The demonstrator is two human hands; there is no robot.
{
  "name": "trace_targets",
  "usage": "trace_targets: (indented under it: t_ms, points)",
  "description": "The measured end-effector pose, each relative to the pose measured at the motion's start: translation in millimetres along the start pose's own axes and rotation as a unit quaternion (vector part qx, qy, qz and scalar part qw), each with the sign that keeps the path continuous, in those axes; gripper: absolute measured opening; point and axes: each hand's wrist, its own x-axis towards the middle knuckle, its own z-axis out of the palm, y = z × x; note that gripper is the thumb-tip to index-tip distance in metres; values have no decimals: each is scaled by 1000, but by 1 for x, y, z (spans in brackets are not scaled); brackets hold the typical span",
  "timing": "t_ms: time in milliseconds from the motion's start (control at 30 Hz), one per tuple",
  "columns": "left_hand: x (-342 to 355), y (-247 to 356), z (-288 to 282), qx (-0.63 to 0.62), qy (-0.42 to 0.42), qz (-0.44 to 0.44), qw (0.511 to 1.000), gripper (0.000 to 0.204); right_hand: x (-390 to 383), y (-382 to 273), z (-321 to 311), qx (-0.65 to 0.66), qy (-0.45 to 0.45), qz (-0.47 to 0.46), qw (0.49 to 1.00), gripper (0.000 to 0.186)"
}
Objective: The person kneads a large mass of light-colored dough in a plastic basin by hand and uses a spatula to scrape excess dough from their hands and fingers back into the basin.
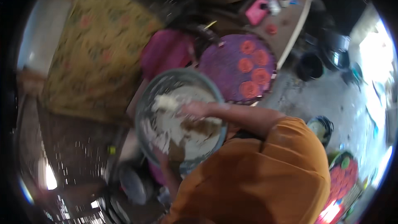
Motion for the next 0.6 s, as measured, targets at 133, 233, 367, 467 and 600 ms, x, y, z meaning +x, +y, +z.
trace_targets:
  t_ms: [133,233,367,467,600]
  points:
    - [91,182,43,102,-9,244,965,78,-61,-30,-58,-25,228,18,973,54]
    - [120,194,81,95,-46,240,965,78,-62,-41,-71,132,273,-8,953,59]
    - [126,205,111,189,-379,-105,900,65,-62,-75,-63,119,298,6,947,62]
    - [112,188,99,118,-322,274,898,69,-82,-62,-64,119,327,-18,937,63]
    - [114,254,45,-28,-176,309,934,68,-59,-106,-58,249,396,59,882,74]
